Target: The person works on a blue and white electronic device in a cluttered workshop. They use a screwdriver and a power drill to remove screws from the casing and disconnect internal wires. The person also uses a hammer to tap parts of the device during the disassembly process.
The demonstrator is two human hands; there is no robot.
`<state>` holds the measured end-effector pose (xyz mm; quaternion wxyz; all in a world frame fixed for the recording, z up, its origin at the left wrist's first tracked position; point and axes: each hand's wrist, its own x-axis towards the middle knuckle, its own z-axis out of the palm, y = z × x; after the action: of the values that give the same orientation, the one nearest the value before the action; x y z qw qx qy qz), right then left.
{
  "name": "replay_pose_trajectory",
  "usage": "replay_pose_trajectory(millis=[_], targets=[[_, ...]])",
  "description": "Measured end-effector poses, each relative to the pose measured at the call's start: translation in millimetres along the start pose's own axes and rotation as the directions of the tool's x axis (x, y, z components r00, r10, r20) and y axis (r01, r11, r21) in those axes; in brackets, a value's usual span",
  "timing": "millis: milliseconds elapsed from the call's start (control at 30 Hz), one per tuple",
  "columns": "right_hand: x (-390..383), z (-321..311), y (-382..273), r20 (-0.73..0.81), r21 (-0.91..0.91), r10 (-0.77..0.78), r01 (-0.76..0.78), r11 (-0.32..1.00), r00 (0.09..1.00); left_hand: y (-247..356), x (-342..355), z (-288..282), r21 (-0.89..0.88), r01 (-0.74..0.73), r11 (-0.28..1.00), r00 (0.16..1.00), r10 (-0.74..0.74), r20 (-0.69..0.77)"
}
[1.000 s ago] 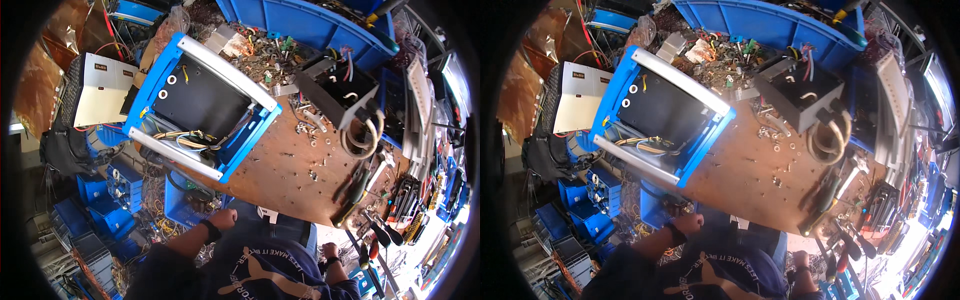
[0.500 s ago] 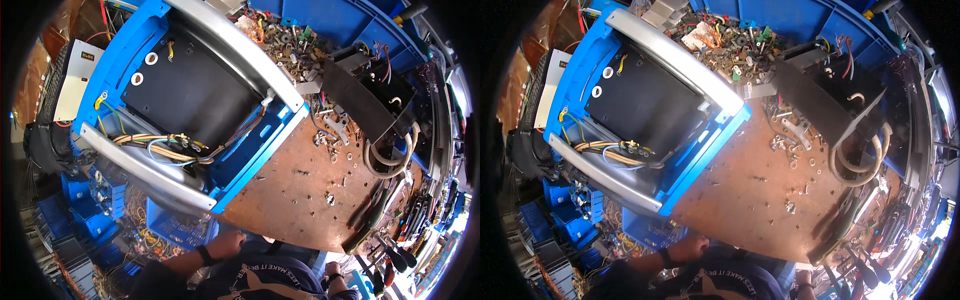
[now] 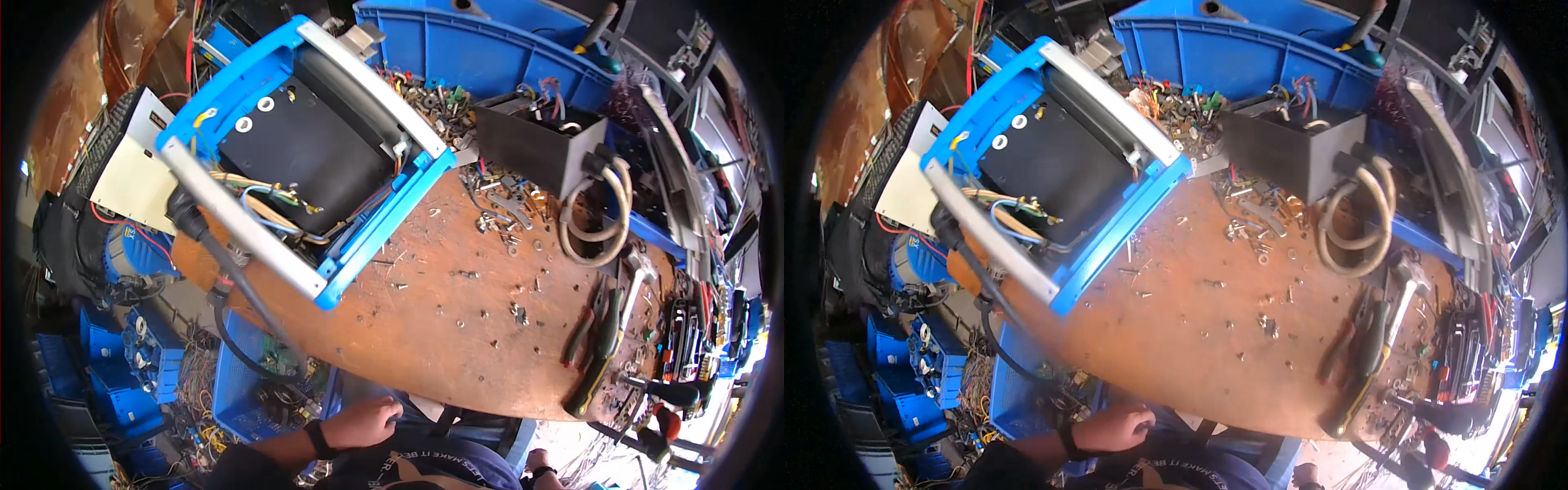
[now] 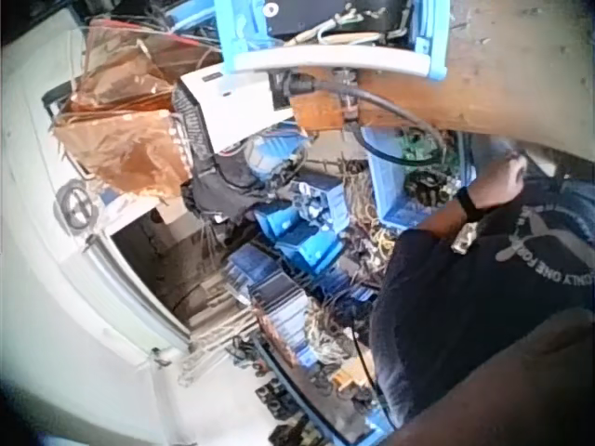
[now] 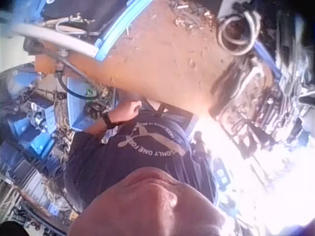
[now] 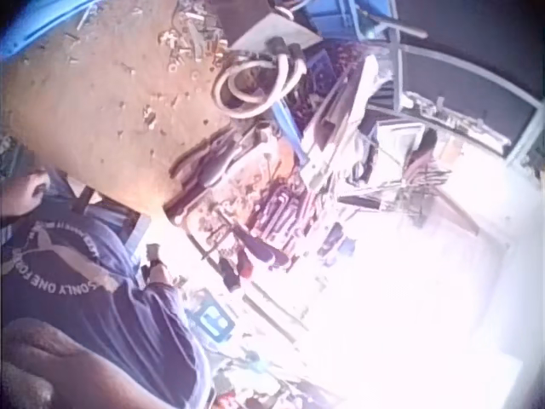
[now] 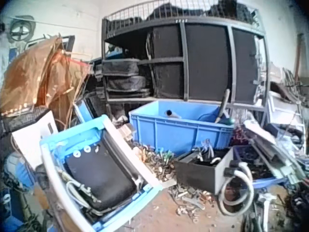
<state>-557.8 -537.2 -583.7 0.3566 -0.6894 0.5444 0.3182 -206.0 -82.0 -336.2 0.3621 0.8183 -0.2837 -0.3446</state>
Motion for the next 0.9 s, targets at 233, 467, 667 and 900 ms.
replay_pose_trajectory(millis=[233, 467, 667, 900], targets=[[-6, -14, -6, 0.161, 0.105, -0.066, 0.049, 0.993, 0.985, 84, -48, -78, 0.079, -0.092, 0.993, 0.934, 0.113, -0.339], [-54, -31, -42, -0.106, -0.316, -0.577, 0.523, 0.792, 0.81, 98, -64, -134, 0.163, -0.179, 0.97, 0.51, 0.233, -0.828], [-65, -34, -52, -0.042, -0.416, -0.851, 0.766, 0.491, 0.523, 92, -37, -181, 0.516, -0.092, 0.851, 0.213, 0.523, -0.825], [-112, -42, -75, -0.041, -0.356, -0.806, 0.745, 0.564, 0.591, 101, -39, -202, 0.569, 0.194, 0.799, 0.187, 0.539, -0.821]])
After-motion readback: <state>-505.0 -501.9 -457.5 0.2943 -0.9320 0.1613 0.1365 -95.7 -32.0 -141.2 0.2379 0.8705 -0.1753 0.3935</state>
